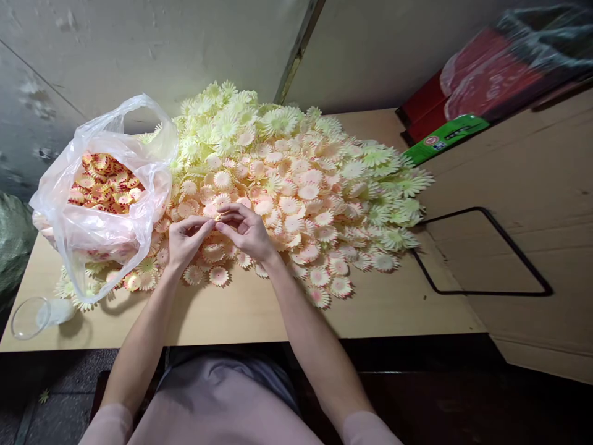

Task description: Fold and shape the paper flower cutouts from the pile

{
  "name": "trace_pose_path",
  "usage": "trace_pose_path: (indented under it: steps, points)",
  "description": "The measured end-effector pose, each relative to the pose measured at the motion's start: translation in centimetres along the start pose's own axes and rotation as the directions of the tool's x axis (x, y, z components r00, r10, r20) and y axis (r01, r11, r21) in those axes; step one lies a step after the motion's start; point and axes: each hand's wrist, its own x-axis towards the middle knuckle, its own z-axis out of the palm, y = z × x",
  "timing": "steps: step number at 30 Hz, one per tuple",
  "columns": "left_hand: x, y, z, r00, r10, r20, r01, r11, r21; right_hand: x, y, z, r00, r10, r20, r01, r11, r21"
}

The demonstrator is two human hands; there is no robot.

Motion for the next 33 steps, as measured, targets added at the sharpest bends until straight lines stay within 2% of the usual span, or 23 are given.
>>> trace_pose_path:
  steps: [7, 18, 33]
  points:
    - [-0.10, -0.26, -0.05, 0.999, -0.028, -0.022, 0.029, 0.999, 0.028, 0.02, 0.26, -0.04, 1.000, -0.003, 0.000, 0.003, 1.000, 0.019]
    - [-0.15, -0.06, 0.05, 1.000, 0.015, -0.020, -0.014, 0.998, 0.061, 0.04, 0.11, -0.12, 1.000, -0.006, -0.009, 0.006, 1.000, -0.008]
    - [-0.16, -0.68, -0.13, 0.996, 0.081, 0.041, -0.086, 0.988, 0.132, 0.08, 0.19, -0.10, 0.999, -0.015, -0.033, 0.015, 1.000, -0.020]
